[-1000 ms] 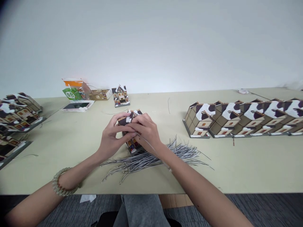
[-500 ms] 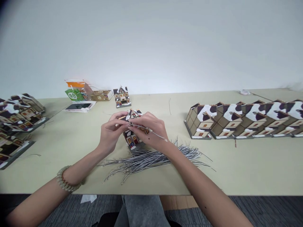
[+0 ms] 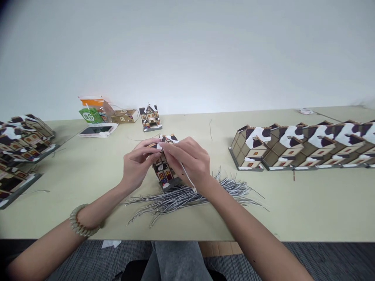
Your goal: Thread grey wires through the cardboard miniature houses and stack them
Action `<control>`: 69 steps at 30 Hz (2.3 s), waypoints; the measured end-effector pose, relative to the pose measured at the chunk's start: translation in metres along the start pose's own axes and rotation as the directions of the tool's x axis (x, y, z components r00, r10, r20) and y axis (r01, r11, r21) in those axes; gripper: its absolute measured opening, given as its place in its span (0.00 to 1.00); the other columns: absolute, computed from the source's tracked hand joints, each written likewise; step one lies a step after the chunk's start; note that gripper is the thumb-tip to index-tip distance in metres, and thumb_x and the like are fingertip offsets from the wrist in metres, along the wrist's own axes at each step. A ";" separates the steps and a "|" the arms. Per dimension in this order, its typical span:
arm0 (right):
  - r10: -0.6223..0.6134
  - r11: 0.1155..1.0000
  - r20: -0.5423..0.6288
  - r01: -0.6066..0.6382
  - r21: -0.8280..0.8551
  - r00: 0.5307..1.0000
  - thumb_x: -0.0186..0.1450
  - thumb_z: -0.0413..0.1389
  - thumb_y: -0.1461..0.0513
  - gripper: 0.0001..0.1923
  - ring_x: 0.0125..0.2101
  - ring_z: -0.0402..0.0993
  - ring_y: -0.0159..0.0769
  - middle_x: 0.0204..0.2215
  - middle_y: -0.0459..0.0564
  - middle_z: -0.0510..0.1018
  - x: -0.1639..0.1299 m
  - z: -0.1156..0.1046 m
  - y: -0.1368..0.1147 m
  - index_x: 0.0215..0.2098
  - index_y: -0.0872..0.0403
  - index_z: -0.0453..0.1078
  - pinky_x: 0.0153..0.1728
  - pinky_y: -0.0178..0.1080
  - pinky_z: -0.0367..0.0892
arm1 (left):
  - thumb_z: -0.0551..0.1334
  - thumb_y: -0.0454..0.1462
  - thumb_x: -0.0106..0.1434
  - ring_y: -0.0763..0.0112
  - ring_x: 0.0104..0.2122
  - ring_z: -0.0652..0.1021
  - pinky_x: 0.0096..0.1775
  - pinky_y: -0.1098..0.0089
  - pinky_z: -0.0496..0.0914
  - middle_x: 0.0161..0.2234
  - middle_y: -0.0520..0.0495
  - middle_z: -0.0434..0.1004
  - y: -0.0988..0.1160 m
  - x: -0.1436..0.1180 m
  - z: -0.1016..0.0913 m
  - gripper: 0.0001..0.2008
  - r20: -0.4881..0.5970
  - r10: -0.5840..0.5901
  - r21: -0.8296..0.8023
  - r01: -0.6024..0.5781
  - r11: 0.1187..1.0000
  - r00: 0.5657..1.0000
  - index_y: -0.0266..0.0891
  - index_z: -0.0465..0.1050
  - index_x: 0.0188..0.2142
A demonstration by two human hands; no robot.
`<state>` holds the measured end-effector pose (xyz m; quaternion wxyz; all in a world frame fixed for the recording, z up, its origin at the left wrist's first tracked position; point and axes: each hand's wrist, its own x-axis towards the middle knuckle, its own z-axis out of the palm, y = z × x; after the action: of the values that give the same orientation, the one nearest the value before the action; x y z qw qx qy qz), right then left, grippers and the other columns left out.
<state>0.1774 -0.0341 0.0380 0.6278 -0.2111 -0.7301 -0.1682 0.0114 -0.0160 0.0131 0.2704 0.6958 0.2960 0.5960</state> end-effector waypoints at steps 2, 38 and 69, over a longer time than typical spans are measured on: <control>0.015 1.000 -0.003 -0.015 0.013 1.000 0.60 0.56 0.72 0.18 0.24 0.70 0.29 0.25 0.44 0.77 0.000 0.000 -0.002 0.44 0.48 0.70 0.26 0.35 0.69 | 0.64 0.34 0.59 0.67 0.46 0.75 0.50 0.59 0.70 0.44 0.47 0.77 -0.001 0.000 0.000 0.04 0.013 0.021 0.019 -0.021 1.000 1.000 0.44 0.78 0.32; 0.374 0.873 0.260 -0.433 0.224 0.890 0.60 0.59 0.64 0.01 0.29 0.70 0.31 0.28 0.48 0.78 -0.014 0.015 0.002 0.31 0.53 0.74 0.28 0.35 0.68 | 0.64 0.33 0.58 0.63 0.48 0.74 0.50 0.57 0.70 0.45 0.41 0.75 -0.016 0.007 -0.014 0.04 0.123 0.167 0.067 -0.176 0.982 0.978 0.41 0.77 0.34; 0.397 0.887 0.112 -0.413 0.207 0.911 0.61 0.58 0.64 0.03 0.27 0.74 0.29 0.26 0.44 0.80 -0.014 0.012 -0.001 0.30 0.51 0.74 0.27 0.34 0.71 | 0.64 0.36 0.58 0.63 0.48 0.74 0.49 0.57 0.70 0.45 0.40 0.75 -0.015 0.009 -0.014 0.02 0.111 0.104 0.047 -0.110 0.993 0.988 0.40 0.75 0.33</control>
<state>0.1688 -0.0302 0.0221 0.6442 -0.2915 -0.7047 0.0576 -0.0023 0.0004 0.0101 0.2353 0.7489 0.2587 0.5629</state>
